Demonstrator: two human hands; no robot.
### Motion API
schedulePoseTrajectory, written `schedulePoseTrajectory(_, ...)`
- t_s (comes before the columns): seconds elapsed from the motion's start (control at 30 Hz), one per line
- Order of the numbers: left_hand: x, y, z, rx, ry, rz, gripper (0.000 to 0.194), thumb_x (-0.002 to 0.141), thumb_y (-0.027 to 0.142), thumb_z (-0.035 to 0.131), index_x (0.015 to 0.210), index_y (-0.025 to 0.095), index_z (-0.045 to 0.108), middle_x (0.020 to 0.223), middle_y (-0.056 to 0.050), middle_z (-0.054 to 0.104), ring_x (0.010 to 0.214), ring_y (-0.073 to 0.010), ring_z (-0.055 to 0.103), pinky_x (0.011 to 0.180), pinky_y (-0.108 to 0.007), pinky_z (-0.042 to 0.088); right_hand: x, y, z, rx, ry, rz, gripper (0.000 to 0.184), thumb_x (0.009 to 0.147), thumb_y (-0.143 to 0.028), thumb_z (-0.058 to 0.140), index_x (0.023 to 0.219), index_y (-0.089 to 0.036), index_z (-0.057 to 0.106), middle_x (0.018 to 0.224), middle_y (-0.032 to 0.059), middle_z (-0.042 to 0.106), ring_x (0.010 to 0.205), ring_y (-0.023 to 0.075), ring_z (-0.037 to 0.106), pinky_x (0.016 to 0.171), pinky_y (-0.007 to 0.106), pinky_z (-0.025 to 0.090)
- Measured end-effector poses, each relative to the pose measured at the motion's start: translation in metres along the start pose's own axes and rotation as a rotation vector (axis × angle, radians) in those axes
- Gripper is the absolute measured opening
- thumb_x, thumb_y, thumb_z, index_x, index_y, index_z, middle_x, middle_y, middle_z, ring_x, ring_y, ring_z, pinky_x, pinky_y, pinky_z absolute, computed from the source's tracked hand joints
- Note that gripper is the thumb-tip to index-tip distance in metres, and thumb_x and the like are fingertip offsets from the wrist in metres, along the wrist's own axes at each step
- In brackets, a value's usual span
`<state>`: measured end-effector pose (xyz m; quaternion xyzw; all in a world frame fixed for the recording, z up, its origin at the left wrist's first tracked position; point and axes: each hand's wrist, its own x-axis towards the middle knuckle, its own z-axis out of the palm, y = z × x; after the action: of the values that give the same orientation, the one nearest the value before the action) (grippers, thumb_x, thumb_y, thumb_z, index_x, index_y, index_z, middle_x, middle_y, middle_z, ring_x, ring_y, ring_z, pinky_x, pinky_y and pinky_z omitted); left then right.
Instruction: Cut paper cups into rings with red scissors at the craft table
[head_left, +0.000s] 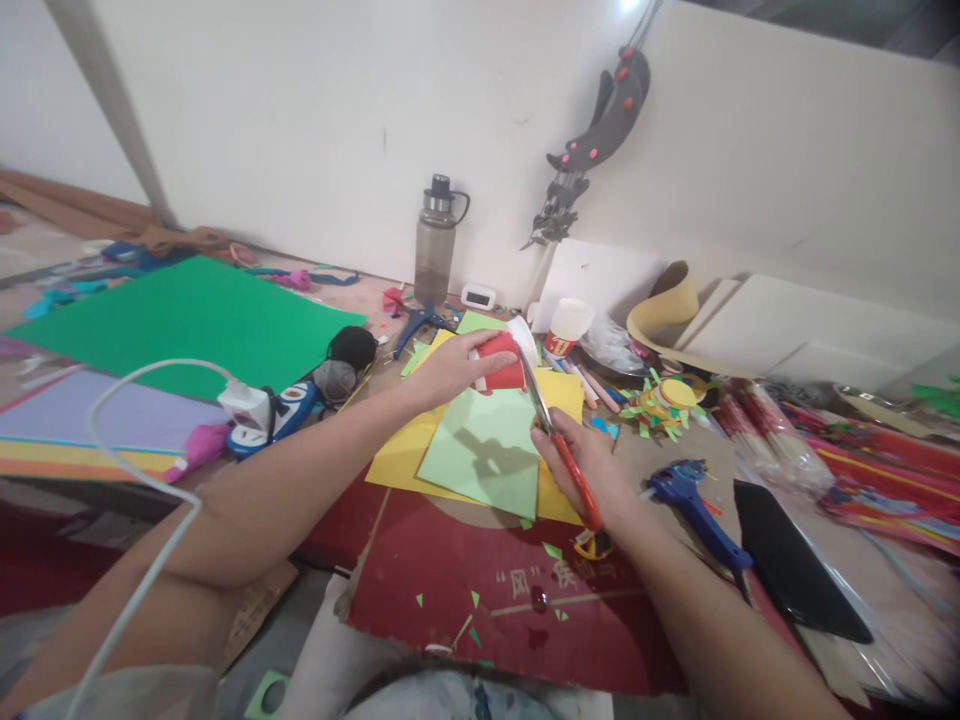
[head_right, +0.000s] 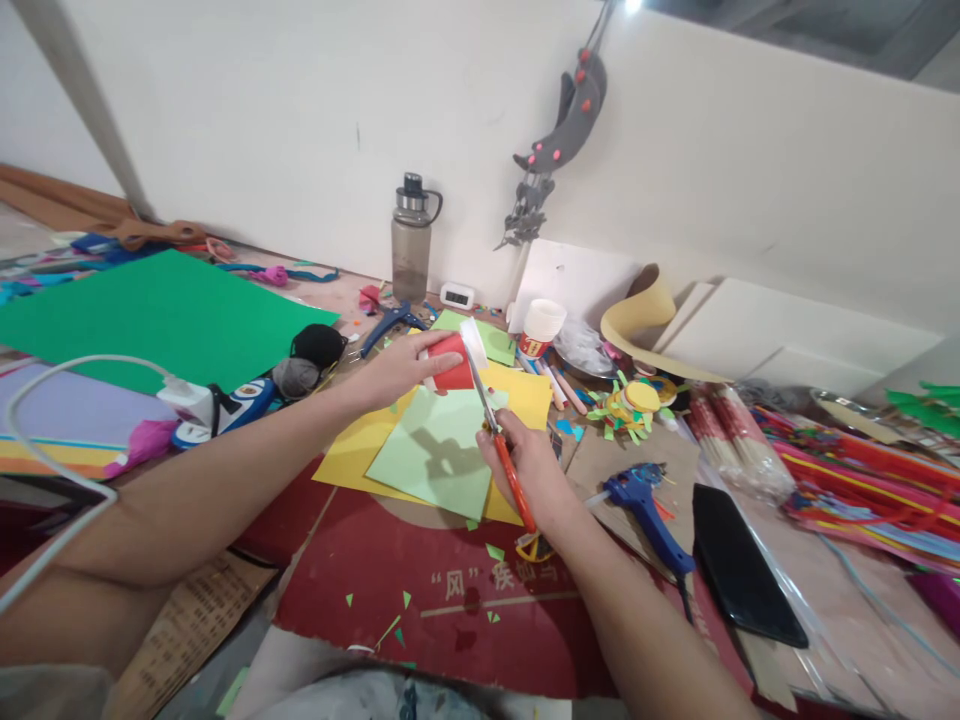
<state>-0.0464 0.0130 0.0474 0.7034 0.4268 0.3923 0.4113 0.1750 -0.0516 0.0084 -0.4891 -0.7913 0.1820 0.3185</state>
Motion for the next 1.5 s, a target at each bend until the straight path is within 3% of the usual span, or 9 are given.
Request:
schedulePoseTrajectory(0.33, -0.005, 0.008, 0.011, -0.026, 0.048, -0.014, 0.055, 0.086, 0.047, 0.067, 0.130, 0.013, 0.064, 0.117, -0.012, 0.071, 0.093, -0.0219, 0.066, 0.074, -0.029, 0.052, -0.001, 0.004, 0.005, -0.062, 0.054, 0.019, 0.025, 0.093, -0.043, 0.046, 0.076, -0.024, 0.045, 0.056, -0.0032, 0.049, 0.051, 0.0129, 0.048, 0.054, 0.024, 0.037)
schedulePoseTrajectory(0.53, -0.002, 0.001, 0.011, -0.007, 0.082, -0.007, 0.052, 0.086, 0.048, 0.066, 0.125, 0.014, 0.067, 0.103, -0.010, 0.074, 0.077, -0.0182, 0.064, 0.069, -0.029, 0.050, -0.002, 0.004, 0.010, -0.084, 0.124, 0.010, 0.025, 0.092, -0.042, 0.044, 0.078, -0.023, 0.052, 0.059, -0.0017, 0.051, 0.054, 0.0128, 0.048, 0.057, 0.024, 0.038)
schedulePoseTrajectory(0.73, -0.001, -0.002, 0.011, -0.003, 0.073, 0.012, 0.058, 0.085, 0.051, 0.067, 0.132, 0.016, 0.065, 0.097, -0.008, 0.073, 0.069, -0.0169, 0.062, 0.064, -0.029, 0.048, 0.000, 0.006, 0.009, -0.068, 0.093, -0.004, 0.026, 0.092, -0.043, 0.044, 0.073, -0.024, 0.045, 0.058, -0.0024, 0.048, 0.052, 0.0122, 0.044, 0.054, 0.025, 0.035)
schedulePoseTrajectory(0.87, -0.001, -0.003, 0.012, 0.003, 0.066, -0.022, 0.049, 0.086, 0.049, 0.066, 0.122, 0.016, 0.068, 0.091, -0.006, 0.071, 0.061, -0.0143, 0.061, 0.064, -0.029, 0.048, 0.000, 0.010, 0.007, -0.108, 0.021, 0.004, 0.026, 0.094, -0.044, 0.045, 0.076, -0.024, 0.045, 0.058, -0.0035, 0.047, 0.051, 0.0126, 0.044, 0.055, 0.025, 0.035)
schedulePoseTrajectory(1.2, 0.001, -0.005, 0.011, 0.014, -0.001, -0.008, 0.040, 0.085, 0.048, 0.066, 0.106, 0.014, 0.069, 0.080, -0.003, 0.065, 0.063, -0.0140, 0.058, 0.060, -0.027, 0.044, 0.000, 0.000, 0.005, -0.025, 0.022, 0.055, 0.025, 0.092, -0.044, 0.048, 0.077, -0.025, 0.043, 0.058, -0.0037, 0.047, 0.053, 0.0130, 0.047, 0.056, 0.024, 0.036)
schedulePoseTrajectory(1.5, -0.002, 0.000, 0.012, 0.050, -0.004, -0.063, 0.041, 0.086, 0.051, 0.064, 0.107, 0.016, 0.070, 0.078, -0.003, 0.068, 0.062, -0.0153, 0.062, 0.064, -0.027, 0.045, 0.002, -0.001, 0.005, -0.026, 0.029, 0.107, 0.028, 0.091, -0.046, 0.043, 0.074, -0.025, 0.045, 0.058, -0.0022, 0.048, 0.054, 0.0142, 0.046, 0.057, 0.026, 0.038)
